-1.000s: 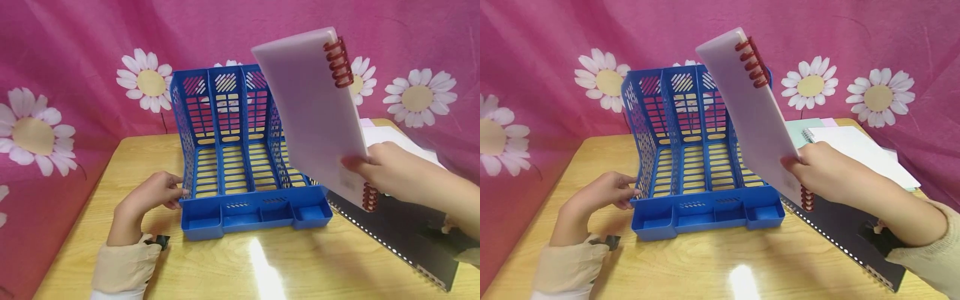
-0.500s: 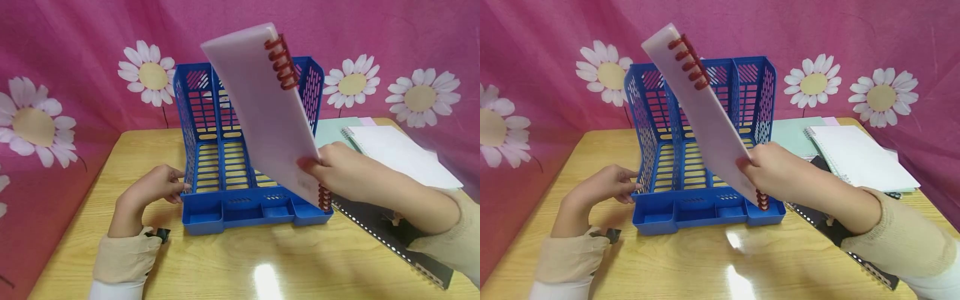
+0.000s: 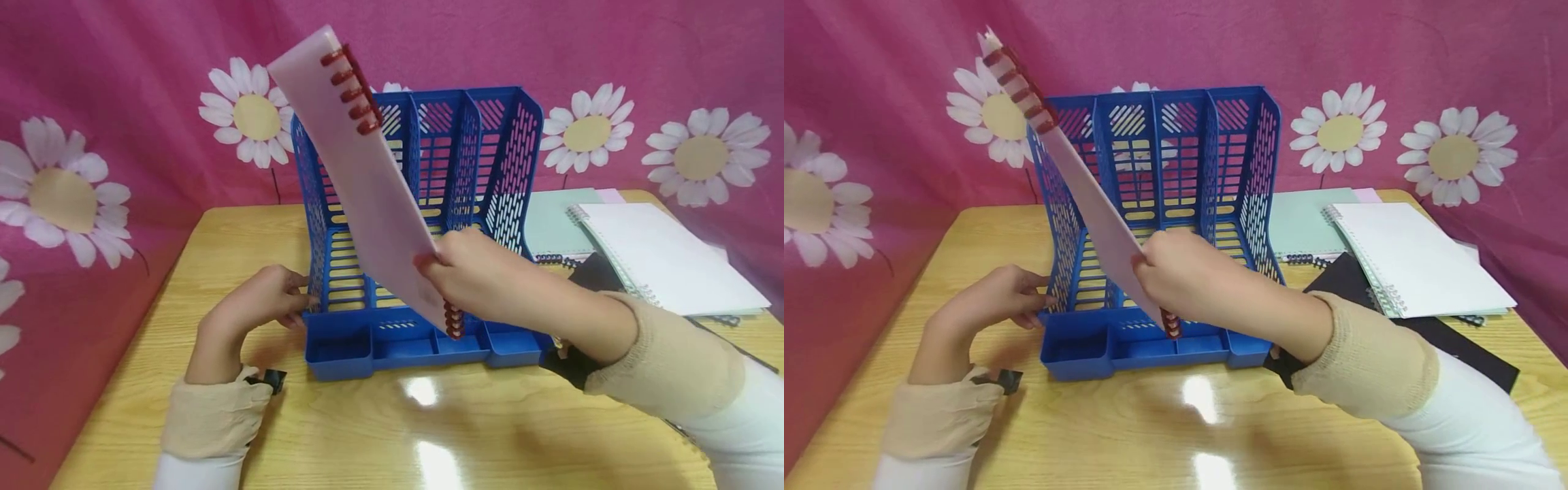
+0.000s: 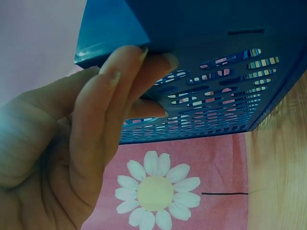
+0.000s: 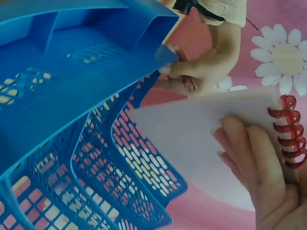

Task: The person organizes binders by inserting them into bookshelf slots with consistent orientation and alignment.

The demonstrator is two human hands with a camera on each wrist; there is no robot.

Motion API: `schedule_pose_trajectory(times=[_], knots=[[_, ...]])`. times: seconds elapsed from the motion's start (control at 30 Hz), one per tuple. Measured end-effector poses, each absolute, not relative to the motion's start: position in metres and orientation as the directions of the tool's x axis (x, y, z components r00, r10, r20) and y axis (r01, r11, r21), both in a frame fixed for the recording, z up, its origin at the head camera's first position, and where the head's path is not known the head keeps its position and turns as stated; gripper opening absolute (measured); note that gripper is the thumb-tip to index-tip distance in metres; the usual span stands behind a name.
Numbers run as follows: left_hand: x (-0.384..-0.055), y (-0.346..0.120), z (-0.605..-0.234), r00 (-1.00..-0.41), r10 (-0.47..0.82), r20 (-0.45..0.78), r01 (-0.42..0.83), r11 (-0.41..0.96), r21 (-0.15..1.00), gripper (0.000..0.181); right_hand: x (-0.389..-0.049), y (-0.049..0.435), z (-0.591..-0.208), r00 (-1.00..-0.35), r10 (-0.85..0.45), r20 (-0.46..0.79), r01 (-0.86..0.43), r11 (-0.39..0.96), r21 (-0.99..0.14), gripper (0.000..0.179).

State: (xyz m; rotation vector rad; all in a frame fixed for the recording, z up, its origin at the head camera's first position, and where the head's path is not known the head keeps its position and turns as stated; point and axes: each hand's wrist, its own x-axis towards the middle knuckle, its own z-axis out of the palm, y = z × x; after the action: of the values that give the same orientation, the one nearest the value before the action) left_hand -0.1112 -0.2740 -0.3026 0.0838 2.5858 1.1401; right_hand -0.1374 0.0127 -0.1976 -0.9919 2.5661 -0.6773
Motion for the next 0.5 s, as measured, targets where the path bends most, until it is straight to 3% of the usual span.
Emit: schedule_pose_trajectory(times=[0.13,0.3,0.4,0.5], knots=[[-0.113,-0.271,-0.3,-0.951,0.177,-0.253,-0.066,0.685,0.726,0.034,-0.144,-0.002,-0.199,-0.744,-0.662,-0.096,-0.539,0.678,-0.501,0.04],[-0.112,-0.269,-0.3,-0.95,0.182,-0.252,-0.067,0.671,0.738,0.012,-0.155,-0.02,-0.205,-0.746,-0.654,-0.13,-0.5,0.677,-0.54,0.041],[-0.111,-0.269,-0.3,-0.95,0.175,-0.258,-0.077,0.67,0.738,0.026,-0.161,-0.033,-0.21,-0.74,-0.653,-0.162,-0.463,0.67,-0.58,0.04],[-0.11,-0.27,-0.301,-0.951,0.171,-0.258,-0.079,0.671,0.737,0.018,-0.167,-0.046,-0.215,-0.743,-0.647,-0.173,-0.434,0.662,-0.611,0.037]])
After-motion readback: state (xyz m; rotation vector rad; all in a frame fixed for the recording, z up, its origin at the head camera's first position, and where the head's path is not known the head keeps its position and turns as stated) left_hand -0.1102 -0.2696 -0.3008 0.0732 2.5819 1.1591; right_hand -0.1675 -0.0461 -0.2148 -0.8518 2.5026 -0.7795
